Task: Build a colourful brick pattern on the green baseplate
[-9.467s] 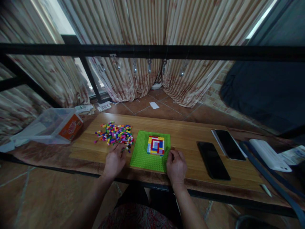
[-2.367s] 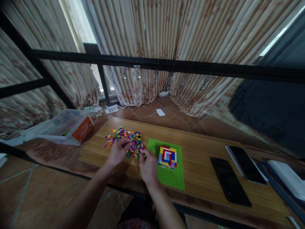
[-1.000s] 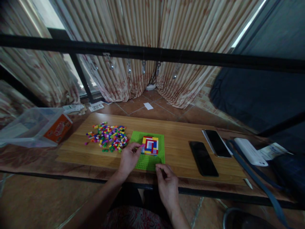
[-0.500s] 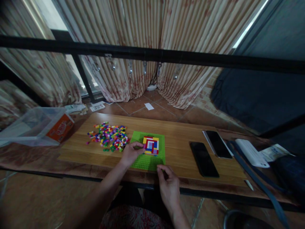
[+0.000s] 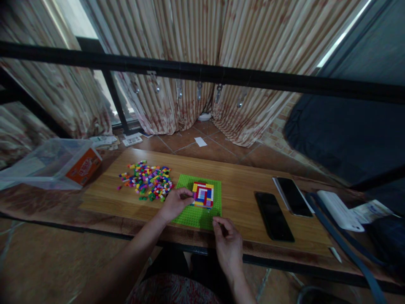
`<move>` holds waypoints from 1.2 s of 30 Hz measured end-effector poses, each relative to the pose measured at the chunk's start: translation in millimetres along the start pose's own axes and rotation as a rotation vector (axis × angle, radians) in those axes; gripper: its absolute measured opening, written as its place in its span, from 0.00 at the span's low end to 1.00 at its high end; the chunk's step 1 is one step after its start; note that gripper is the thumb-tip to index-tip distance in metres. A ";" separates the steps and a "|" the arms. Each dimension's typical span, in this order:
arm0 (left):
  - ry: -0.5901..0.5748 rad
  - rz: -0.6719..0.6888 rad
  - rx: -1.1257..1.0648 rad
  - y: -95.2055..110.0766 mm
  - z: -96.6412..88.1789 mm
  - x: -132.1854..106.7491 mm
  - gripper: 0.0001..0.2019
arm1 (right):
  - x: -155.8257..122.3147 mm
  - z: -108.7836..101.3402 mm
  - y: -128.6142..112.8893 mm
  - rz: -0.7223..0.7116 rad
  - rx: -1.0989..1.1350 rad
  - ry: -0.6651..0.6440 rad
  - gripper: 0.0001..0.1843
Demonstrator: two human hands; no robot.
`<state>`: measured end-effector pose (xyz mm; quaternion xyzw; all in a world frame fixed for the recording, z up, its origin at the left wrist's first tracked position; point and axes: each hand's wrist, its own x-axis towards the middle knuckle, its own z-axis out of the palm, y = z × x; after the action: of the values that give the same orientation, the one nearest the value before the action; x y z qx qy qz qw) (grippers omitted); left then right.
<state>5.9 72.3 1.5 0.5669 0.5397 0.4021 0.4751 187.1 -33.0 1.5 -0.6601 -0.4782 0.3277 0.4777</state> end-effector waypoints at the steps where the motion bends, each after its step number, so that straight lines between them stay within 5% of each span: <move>1: 0.001 0.008 0.017 0.6 0.5 0.2 0.03 | -0.2 0.2 1.3 0.004 -0.004 -0.001 0.17; 13: 0.047 0.111 0.153 7.7 1.5 -8.6 0.12 | 2.8 0.1 4.4 0.026 0.026 0.001 0.16; 20: -0.001 0.164 0.288 10.4 -1.3 -5.8 0.10 | 3.3 -0.8 7.7 0.029 0.029 0.004 0.16; 36: 0.002 0.116 0.163 7.7 1.2 2.9 0.16 | 3.1 -2.8 3.2 0.012 0.032 0.014 0.18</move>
<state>9.1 75.4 8.6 0.6336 0.5373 0.3842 0.4028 191.6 -31.2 -0.6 -0.6574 -0.4655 0.3334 0.4898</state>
